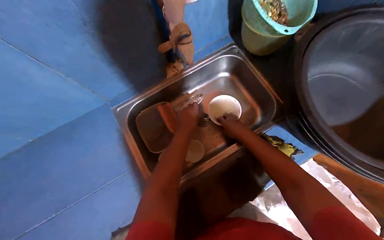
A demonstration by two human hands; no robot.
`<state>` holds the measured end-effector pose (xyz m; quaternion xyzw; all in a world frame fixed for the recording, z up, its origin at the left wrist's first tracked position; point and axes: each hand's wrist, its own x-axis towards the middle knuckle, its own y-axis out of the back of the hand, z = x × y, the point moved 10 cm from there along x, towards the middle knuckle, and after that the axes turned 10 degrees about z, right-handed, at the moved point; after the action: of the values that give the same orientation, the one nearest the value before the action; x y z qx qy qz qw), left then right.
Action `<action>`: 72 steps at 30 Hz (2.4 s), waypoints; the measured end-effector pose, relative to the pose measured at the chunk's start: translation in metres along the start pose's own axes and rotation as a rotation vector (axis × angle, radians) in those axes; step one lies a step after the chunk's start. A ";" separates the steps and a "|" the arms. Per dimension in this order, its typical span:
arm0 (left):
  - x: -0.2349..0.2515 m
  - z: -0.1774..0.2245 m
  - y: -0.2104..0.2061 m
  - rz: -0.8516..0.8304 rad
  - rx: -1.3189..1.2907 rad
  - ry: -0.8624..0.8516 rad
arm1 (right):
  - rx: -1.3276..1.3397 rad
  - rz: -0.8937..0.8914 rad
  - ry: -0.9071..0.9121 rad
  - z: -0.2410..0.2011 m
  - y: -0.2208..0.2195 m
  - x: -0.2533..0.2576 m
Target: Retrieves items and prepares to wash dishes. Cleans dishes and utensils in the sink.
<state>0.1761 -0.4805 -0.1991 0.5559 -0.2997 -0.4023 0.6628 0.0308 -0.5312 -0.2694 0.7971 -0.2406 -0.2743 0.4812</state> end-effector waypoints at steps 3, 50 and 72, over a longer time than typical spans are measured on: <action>0.010 -0.012 -0.038 -0.025 0.113 -0.061 | -0.046 0.086 0.051 0.006 -0.004 0.000; -0.078 -0.015 -0.044 0.043 -1.212 0.615 | 0.387 0.306 -0.282 0.000 0.066 -0.040; -0.077 -0.021 -0.030 0.040 -1.102 0.477 | 0.226 0.390 0.228 -0.067 0.045 -0.056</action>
<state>0.1494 -0.4055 -0.2293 0.1998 0.0995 -0.3499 0.9098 0.0294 -0.4715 -0.1917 0.8101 -0.3633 -0.0557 0.4568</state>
